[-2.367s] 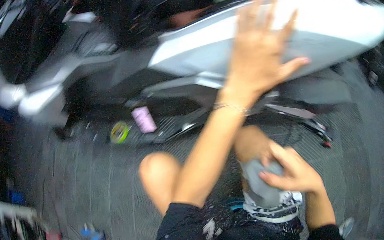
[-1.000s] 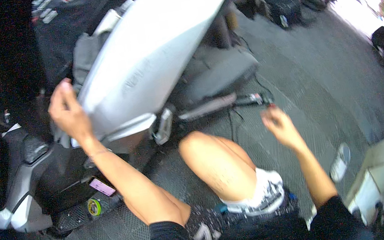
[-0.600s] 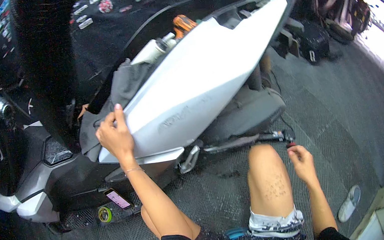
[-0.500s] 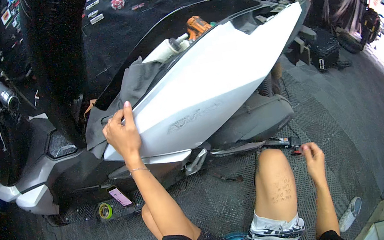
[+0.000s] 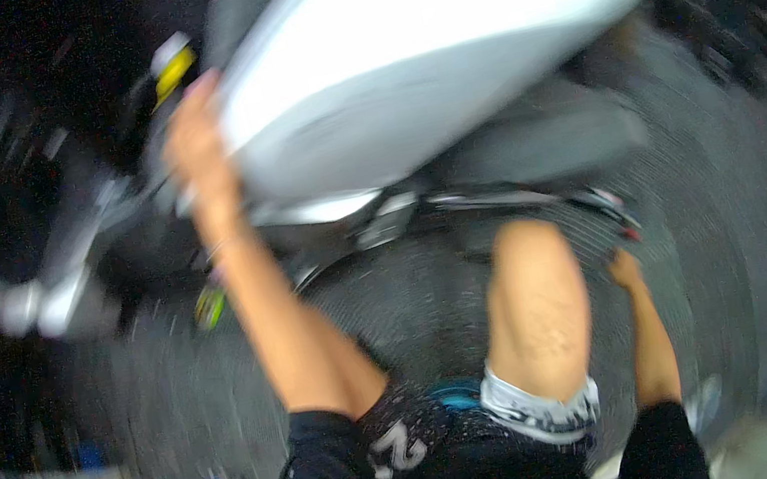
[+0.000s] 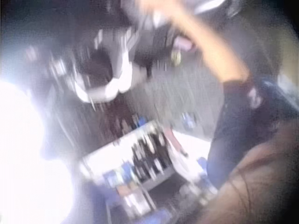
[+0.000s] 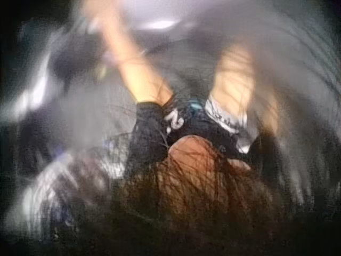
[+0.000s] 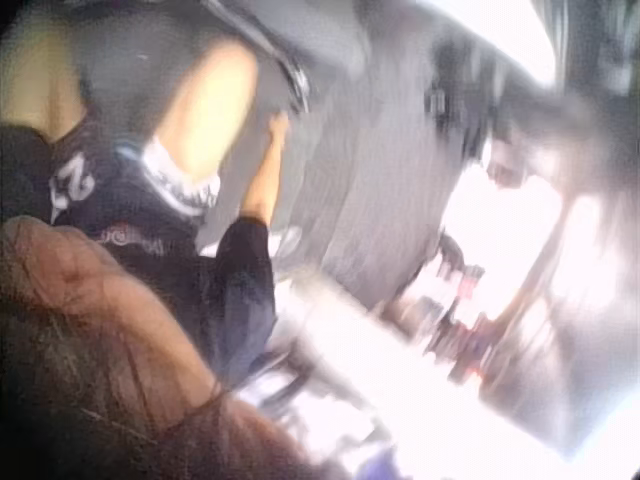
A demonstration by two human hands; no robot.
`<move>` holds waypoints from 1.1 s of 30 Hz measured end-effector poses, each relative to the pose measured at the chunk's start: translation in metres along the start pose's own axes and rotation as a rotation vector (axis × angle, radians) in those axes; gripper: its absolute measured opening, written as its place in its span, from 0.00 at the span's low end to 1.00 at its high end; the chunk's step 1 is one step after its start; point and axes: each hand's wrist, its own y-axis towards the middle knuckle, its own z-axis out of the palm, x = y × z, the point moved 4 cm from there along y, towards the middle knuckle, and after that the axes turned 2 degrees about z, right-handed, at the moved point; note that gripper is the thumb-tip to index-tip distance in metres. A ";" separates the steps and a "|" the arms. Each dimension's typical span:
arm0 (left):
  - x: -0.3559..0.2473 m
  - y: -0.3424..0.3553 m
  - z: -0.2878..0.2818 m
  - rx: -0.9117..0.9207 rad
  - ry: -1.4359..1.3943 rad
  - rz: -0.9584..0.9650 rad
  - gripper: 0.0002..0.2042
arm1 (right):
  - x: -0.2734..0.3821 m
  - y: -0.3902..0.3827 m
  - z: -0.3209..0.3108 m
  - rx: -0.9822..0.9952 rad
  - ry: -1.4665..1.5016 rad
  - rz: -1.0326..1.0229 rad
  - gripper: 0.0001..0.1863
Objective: The person sits on the floor and applies masking tape to the scooter's side panel, then uses a rotary polisher with compound to buff the surface. They wipe the panel with a cloth and inspect the finish.
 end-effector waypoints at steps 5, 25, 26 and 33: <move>0.003 -0.020 -0.028 0.059 -0.597 -0.245 0.16 | -0.098 0.010 0.018 0.053 -0.090 0.125 0.37; 0.119 -0.411 -0.160 0.393 -0.092 -1.241 0.18 | -0.060 -0.014 0.015 0.270 -0.412 0.293 0.25; 0.113 -0.398 -0.150 0.381 -0.132 -1.231 0.17 | -0.076 -0.022 0.029 0.220 -0.300 0.307 0.26; 0.086 -0.267 -0.148 -0.002 -0.360 -0.953 0.10 | -0.024 -0.091 0.070 0.197 -0.180 0.195 0.34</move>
